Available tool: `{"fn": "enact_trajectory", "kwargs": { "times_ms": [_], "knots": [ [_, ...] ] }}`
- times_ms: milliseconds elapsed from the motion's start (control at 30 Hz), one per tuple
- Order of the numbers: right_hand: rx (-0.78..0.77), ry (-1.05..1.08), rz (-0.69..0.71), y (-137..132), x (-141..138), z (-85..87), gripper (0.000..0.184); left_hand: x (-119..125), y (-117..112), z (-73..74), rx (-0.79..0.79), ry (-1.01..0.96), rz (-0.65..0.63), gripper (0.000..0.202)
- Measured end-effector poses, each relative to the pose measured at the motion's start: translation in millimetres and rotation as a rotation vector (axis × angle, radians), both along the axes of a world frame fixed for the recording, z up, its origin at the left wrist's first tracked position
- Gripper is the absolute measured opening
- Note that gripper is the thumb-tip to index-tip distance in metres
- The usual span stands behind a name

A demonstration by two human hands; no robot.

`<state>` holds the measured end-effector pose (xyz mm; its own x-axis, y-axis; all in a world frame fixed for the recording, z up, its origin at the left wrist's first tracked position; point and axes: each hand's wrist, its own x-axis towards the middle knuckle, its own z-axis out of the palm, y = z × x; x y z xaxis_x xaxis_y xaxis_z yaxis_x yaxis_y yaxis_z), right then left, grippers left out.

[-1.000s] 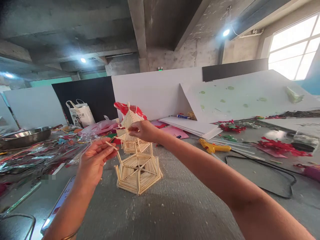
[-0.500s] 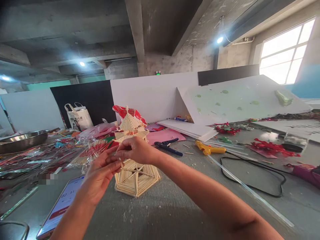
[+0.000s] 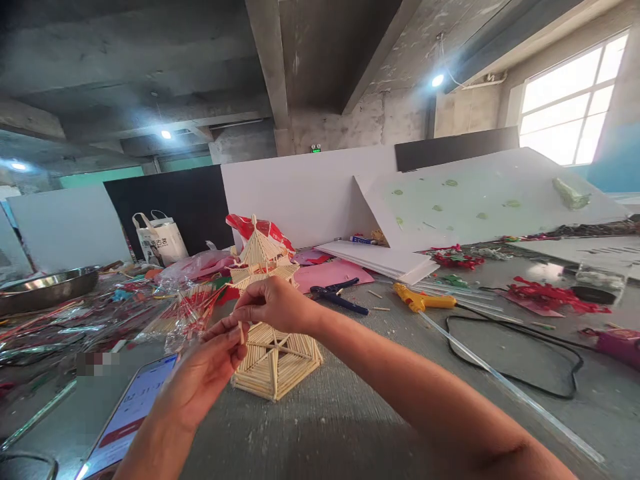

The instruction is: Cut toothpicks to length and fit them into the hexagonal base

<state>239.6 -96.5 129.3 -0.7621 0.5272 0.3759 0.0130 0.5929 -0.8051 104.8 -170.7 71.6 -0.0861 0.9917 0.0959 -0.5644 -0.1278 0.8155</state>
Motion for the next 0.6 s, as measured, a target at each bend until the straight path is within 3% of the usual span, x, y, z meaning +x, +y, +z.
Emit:
{"fn": "enact_trajectory", "kwargs": {
  "times_ms": [333, 600],
  "knots": [
    [0.036, -0.053, 0.042, -7.4, -0.6, -2.7, 0.011, -3.7, -8.1, -12.4, -0.012, 0.006, -0.008, 0.018],
    [0.081, -0.075, 0.030, -11.0, -3.4, -3.4, 0.006, -3.9, -15.2, -17.4, -0.084, -0.112, -0.049, 0.018]
  ]
}}
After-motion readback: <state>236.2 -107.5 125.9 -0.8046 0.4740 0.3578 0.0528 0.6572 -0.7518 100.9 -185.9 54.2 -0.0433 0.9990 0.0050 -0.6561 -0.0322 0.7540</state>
